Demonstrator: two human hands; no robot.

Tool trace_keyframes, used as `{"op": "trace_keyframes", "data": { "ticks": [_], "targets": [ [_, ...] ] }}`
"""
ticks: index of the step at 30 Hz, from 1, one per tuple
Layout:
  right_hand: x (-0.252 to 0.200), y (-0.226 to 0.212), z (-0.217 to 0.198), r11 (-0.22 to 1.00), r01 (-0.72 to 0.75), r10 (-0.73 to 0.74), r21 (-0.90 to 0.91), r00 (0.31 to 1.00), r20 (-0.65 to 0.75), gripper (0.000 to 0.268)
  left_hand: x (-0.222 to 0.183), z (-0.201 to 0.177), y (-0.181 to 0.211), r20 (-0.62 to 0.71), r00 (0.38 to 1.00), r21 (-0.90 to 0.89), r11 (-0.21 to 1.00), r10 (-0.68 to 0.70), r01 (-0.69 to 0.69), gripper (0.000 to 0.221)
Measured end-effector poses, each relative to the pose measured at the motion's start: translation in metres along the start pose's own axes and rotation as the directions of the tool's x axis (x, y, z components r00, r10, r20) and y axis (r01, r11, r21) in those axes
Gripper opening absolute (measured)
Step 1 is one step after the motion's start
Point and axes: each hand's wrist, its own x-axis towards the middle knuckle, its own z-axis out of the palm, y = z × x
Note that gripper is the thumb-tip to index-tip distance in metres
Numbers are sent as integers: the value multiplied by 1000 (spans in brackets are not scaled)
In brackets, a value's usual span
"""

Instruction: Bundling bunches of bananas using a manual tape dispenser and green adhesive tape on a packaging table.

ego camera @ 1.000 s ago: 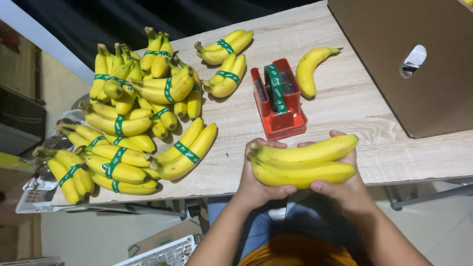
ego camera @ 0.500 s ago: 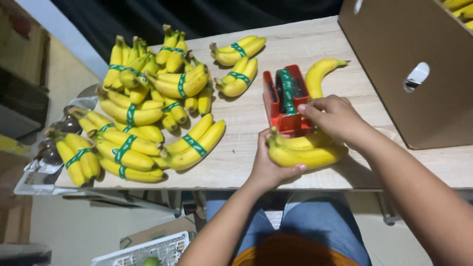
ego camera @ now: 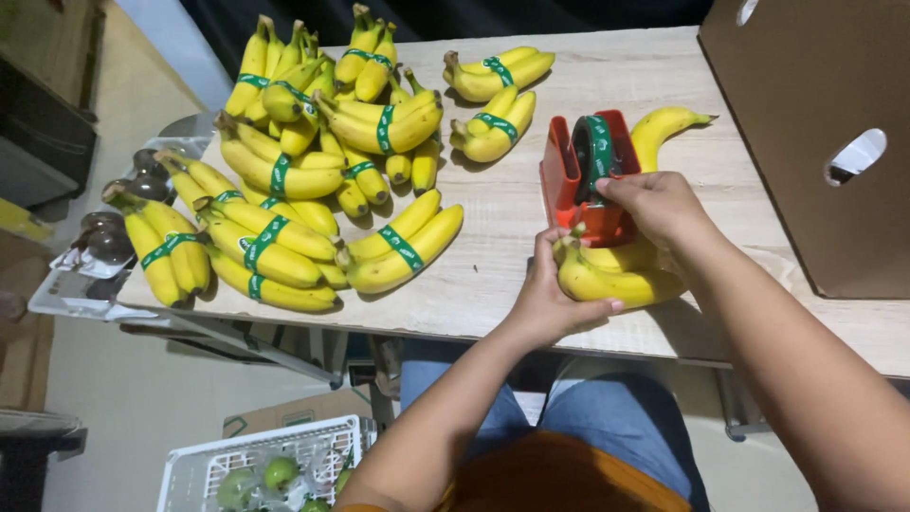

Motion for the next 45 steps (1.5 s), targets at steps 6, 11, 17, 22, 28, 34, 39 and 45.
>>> {"op": "trace_keyframes", "data": {
  "ticks": [6, 11, 17, 22, 28, 34, 39, 45],
  "targets": [
    [-6, 10, -2, 990, 126, -120, 61, 989, -88, 16, -4, 6, 20, -16, 1000, 56, 998, -19, 20, 106],
    [-57, 0, -10, 976, 208, -213, -65, 973, -87, 13, -3, 7, 19, -21, 999, 84, 996, -32, 33, 106],
    [-122, 9, -39, 894, 383, -381, -235, 923, 54, 18, -8, 14, 48, -10, 996, 316, 945, -88, 87, 97],
    [-176, 24, -56, 959, 274, -268, -78, 960, 76, 14, -4, 8, 27, 30, 999, 272, 962, -28, 19, 94],
    [-222, 45, -64, 980, 186, -187, 78, 982, 13, 12, -5, 8, 34, 45, 996, 268, 961, -80, 65, 97],
    [-249, 60, -73, 961, 41, -17, 275, 996, -87, 12, -6, 10, 37, 57, 997, 249, 967, -58, 42, 94],
    [-253, 84, -76, 953, -6, -2, 303, 1000, 27, 18, -3, 5, 28, 67, 996, 236, 971, -67, 49, 94],
    [-248, 112, -80, 922, 39, -57, 386, 998, 36, 17, -14, 3, 32, 44, 998, 1, 999, -50, 50, 93]
  ]
}}
